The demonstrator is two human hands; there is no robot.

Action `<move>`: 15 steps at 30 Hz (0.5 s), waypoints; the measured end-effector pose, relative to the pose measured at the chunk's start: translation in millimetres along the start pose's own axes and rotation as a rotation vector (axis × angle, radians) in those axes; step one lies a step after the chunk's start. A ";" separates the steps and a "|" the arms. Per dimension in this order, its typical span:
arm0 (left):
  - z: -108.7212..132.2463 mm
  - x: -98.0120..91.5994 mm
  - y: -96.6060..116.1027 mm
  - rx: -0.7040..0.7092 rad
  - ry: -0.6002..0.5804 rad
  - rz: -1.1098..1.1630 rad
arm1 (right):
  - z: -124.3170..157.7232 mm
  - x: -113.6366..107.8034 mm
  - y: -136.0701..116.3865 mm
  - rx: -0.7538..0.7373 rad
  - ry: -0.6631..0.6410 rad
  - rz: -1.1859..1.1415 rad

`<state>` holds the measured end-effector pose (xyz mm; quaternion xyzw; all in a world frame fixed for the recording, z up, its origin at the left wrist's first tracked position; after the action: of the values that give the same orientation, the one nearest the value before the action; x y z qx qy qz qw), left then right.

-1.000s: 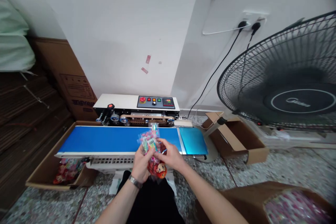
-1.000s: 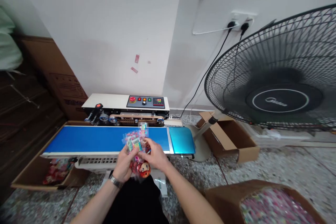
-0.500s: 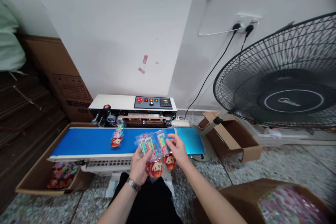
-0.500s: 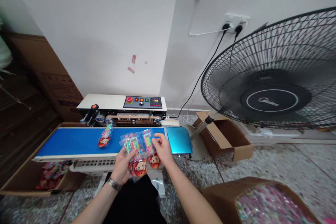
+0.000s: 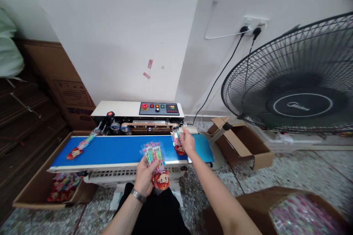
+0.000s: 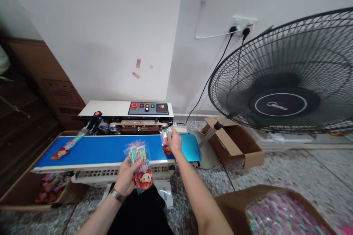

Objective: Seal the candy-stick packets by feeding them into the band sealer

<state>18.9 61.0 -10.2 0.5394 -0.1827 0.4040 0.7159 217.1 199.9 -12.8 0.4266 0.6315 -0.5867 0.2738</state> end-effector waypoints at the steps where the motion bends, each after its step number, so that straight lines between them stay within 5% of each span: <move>1: -0.9 0.6 -0.1 0.005 0.000 0.001 | 9.4 -0.7 -11.7 -0.066 -0.009 -0.090; 6: -4.2 5.9 -3.3 0.017 -0.037 0.029 | 80.3 4.5 -61.4 -0.293 -0.335 -0.515; 8: -3.1 8.8 -5.0 0.006 -0.065 0.054 | 94.0 1.8 -64.5 -0.274 -0.329 -0.568; 12: 0.1 3.3 -8.8 -0.096 -0.014 0.086 | 69.8 -8.6 -23.5 -0.025 -0.116 -0.587; 15: 0.7 -3.9 -7.8 -0.139 0.023 0.120 | 33.8 -17.7 20.8 0.122 0.003 -0.333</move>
<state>22.6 58.2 -17.6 0.4718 -0.2340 0.4385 0.7283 238.3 162.0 -13.8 0.3329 0.6571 -0.6604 0.1457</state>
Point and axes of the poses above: each hand's wrist, its own z-axis away from the middle knuckle, its own x-axis out of the palm, y = z × x, the point moved 6 cm from there along -z, towards the middle knuckle, and after that the axes turned 13 degrees about z, right-handed, at the moved point
